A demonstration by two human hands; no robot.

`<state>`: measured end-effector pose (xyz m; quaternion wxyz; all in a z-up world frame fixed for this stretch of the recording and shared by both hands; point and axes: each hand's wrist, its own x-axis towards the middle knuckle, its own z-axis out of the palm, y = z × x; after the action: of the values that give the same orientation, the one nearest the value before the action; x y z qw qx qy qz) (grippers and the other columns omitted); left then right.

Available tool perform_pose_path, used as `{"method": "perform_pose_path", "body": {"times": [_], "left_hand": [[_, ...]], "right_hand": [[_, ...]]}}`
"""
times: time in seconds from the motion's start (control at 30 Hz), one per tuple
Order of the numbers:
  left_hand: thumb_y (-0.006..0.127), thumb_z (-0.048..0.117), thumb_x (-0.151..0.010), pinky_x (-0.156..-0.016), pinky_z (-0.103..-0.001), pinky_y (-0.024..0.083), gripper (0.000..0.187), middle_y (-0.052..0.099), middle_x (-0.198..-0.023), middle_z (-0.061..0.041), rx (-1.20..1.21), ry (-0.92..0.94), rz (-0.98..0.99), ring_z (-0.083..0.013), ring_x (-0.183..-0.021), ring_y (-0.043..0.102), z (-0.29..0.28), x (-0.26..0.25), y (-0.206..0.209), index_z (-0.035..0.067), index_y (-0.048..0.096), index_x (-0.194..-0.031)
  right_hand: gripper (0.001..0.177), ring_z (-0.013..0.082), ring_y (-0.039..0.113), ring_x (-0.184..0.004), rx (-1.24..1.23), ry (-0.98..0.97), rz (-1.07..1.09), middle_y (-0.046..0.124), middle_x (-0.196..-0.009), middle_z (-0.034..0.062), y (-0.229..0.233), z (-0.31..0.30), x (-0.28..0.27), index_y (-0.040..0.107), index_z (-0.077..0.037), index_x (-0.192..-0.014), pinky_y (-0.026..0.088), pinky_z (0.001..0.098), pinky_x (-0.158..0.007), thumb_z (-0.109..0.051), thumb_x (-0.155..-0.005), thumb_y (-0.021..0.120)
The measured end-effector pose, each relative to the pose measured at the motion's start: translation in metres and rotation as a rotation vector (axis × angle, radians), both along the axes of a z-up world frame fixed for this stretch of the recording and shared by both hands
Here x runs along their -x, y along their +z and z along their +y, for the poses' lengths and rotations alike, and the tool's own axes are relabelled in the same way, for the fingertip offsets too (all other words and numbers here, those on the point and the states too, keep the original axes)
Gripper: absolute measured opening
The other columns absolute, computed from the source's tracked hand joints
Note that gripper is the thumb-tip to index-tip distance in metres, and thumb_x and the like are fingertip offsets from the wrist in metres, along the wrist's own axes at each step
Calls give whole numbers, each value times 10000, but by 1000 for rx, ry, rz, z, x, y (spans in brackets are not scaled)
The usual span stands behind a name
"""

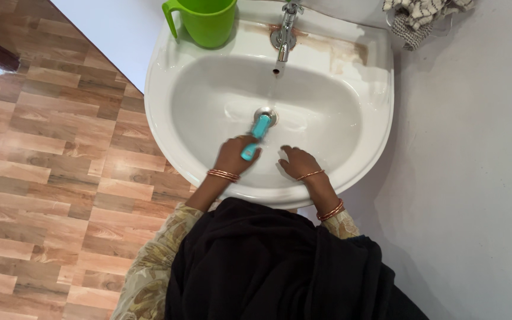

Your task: The person scrubs the interior basin and drain area of a white bathroom sink using a blue scrub brush. They repeatedly scrub the same areas while water runs from the faucet, occasionally rinsing the brush and the sink surface.

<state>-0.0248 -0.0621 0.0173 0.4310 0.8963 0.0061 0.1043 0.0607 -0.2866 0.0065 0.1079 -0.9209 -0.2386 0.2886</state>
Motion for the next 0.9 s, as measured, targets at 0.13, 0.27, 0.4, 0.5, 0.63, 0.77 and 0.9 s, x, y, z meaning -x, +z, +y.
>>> {"method": "perform_pose_path", "body": {"times": [0.13,0.27,0.4,0.5,0.63,0.77,0.9], "left_hand": [[740,315,-862,-769,-459,575,328,759,-986,-158,-13,-126,6,-357,-844,721,-23,2,2,85,746,-1097],[720,318,-889,-798,-453,583,332,754,-1013,-156,-128,62,71,-342,-870,730,0,1,-6,91,734,-1132],[724,338,-856,-796,-450,588,323,759,-1047,-143,-69,11,127,-336,-853,734,6,-2,-3,116,759,-1088],[746,339,-862,-813,-447,584,330,766,-1024,-148,89,-230,35,-338,-870,732,-14,-3,-1,100,762,-1088],[738,322,-862,-801,-455,582,336,762,-1049,-156,16,-143,-35,-351,-887,726,-11,-1,-5,90,753,-1104],[727,326,-857,-781,-451,586,338,756,-1024,-152,-41,77,114,-343,-857,731,18,-1,-1,101,749,-1109],[744,320,-847,-768,-454,580,316,764,-1024,-149,14,-94,87,-347,-850,726,-2,-3,4,105,761,-1077]], "right_hand": [[790,498,442,-1333,-193,-31,-334,365,-1517,345,-11,0,-4,345,-94,-1555,497,558,-975,-321,-880,686],[779,481,398,-1390,-125,-62,-314,331,-1562,315,-21,-3,-6,331,-133,-1575,506,571,-989,-324,-904,676],[712,486,361,-1409,-53,-23,-317,349,-1553,288,-30,-5,-7,400,-149,-1529,484,591,-1006,-352,-911,691],[722,483,387,-1400,-98,-30,-332,373,-1550,289,-30,-6,-6,413,-134,-1524,495,575,-1011,-342,-890,688],[671,472,377,-1399,-81,-36,-308,412,-1521,273,-28,-7,-4,464,-131,-1487,468,589,-1028,-348,-895,692],[610,433,401,-1400,-94,-47,-281,466,-1490,239,-27,-6,-4,521,-122,-1440,472,577,-1041,-346,-898,688],[596,412,402,-1397,-77,-51,-257,481,-1480,210,-24,-4,-3,538,-136,-1427,459,577,-1048,-345,-891,694]]}}
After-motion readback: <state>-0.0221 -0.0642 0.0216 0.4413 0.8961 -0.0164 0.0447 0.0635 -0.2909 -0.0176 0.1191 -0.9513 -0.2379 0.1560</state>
